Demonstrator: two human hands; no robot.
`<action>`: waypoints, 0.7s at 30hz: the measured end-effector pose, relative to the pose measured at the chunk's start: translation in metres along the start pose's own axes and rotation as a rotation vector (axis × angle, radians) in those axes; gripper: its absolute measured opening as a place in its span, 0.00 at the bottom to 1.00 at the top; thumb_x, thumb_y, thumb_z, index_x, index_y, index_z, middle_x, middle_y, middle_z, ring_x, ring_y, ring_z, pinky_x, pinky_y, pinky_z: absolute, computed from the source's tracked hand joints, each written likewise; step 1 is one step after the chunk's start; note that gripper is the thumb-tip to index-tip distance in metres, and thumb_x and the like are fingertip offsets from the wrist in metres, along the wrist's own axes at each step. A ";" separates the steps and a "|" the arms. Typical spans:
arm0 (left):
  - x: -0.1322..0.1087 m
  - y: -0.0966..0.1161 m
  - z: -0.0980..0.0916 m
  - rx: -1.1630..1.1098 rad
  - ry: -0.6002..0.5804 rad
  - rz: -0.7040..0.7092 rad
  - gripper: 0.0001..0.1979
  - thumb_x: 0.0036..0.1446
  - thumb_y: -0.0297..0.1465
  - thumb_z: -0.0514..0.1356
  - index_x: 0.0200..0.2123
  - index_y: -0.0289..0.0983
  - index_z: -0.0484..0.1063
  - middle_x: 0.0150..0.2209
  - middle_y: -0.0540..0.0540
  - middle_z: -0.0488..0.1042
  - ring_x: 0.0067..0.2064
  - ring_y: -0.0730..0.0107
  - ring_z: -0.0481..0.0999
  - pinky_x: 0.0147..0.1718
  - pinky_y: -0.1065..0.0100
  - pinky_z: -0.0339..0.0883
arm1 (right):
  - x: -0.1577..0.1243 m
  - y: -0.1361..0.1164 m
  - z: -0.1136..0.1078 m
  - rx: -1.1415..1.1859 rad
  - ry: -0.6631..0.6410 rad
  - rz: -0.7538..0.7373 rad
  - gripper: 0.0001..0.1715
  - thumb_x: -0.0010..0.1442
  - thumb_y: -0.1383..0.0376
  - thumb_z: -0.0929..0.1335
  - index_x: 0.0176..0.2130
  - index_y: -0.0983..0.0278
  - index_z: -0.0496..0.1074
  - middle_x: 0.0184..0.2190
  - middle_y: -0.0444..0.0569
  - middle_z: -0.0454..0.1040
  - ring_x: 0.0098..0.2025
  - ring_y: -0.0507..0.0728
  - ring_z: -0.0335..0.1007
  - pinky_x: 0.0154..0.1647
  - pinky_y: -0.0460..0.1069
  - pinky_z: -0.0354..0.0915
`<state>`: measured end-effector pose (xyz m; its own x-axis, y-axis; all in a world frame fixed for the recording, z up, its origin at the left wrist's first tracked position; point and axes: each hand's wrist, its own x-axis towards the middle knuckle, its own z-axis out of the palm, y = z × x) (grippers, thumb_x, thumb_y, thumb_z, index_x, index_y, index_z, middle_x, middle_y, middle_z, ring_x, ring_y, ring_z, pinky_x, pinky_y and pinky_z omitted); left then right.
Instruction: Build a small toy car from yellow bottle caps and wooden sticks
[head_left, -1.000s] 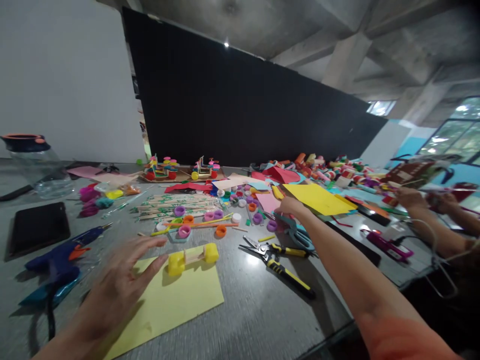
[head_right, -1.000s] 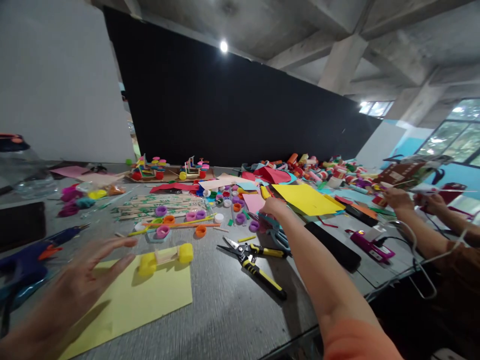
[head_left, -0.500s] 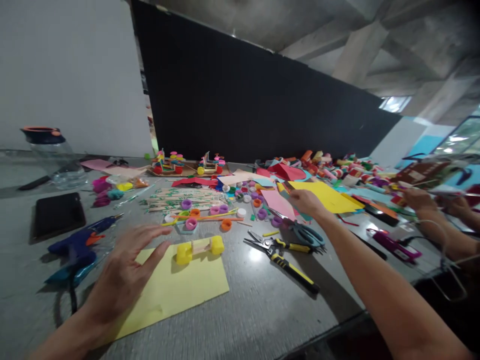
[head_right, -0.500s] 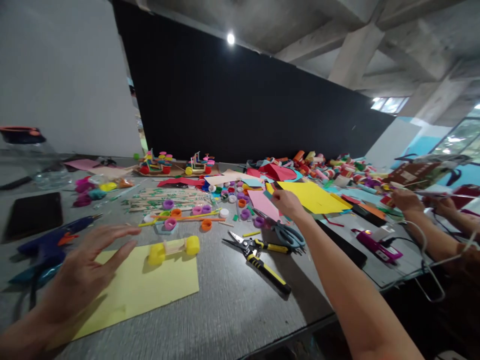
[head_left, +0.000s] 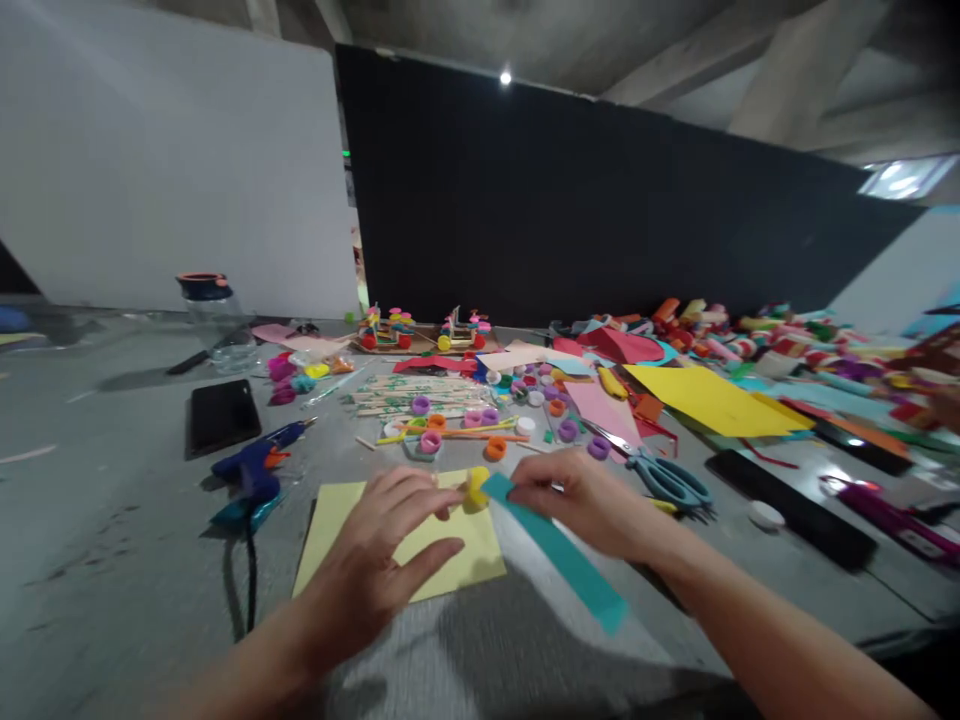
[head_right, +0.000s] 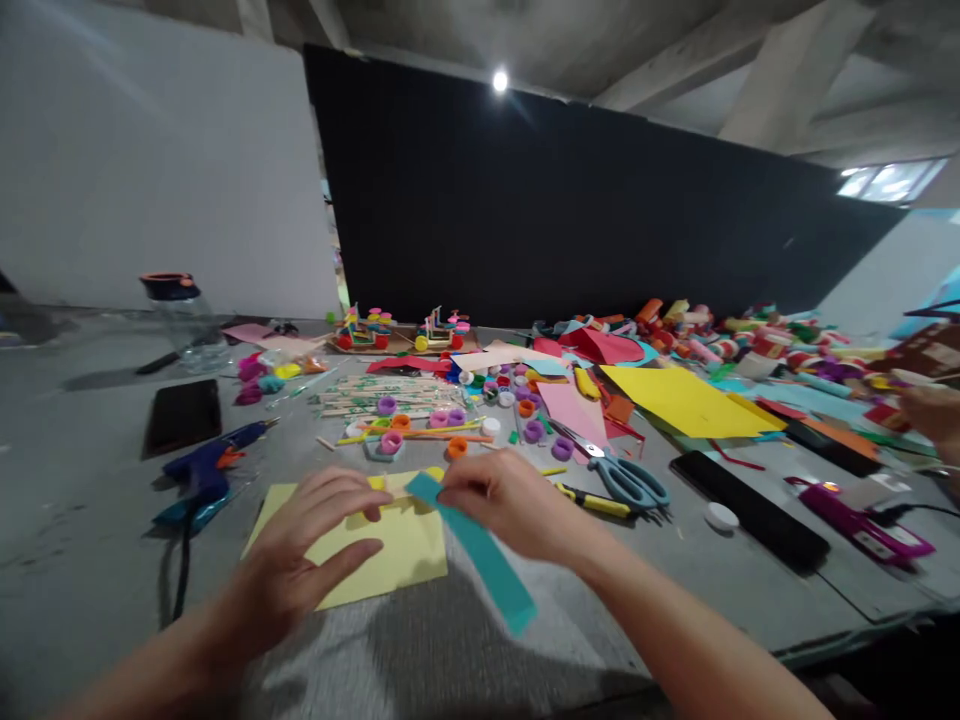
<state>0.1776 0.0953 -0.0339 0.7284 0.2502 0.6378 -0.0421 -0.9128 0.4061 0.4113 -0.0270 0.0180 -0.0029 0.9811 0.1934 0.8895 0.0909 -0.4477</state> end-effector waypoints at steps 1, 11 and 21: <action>-0.002 -0.004 0.000 0.034 0.003 -0.006 0.15 0.64 0.28 0.62 0.53 0.43 0.70 0.44 0.46 0.75 0.50 0.60 0.71 0.50 0.57 0.66 | 0.004 0.016 -0.008 -0.062 0.022 0.070 0.13 0.70 0.63 0.66 0.33 0.63 0.74 0.28 0.40 0.74 0.32 0.51 0.71 0.35 0.45 0.66; -0.004 -0.032 0.008 0.108 0.089 0.017 0.13 0.64 0.28 0.61 0.52 0.43 0.71 0.44 0.46 0.75 0.49 0.61 0.72 0.48 0.58 0.68 | -0.009 0.198 -0.101 -0.536 0.125 0.869 0.17 0.68 0.59 0.69 0.54 0.64 0.71 0.52 0.53 0.72 0.49 0.60 0.73 0.48 0.58 0.72; -0.006 -0.039 0.005 0.135 0.111 -0.062 0.11 0.64 0.32 0.60 0.50 0.44 0.74 0.45 0.46 0.78 0.49 0.58 0.76 0.48 0.58 0.72 | 0.039 0.229 -0.052 -0.471 -0.025 1.024 0.19 0.68 0.58 0.69 0.54 0.65 0.70 0.52 0.53 0.73 0.48 0.60 0.74 0.47 0.58 0.73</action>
<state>0.1787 0.1279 -0.0568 0.6464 0.3349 0.6856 0.0983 -0.9276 0.3605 0.6385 0.0228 -0.0312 0.8230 0.5599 -0.0963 0.5616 -0.8273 -0.0101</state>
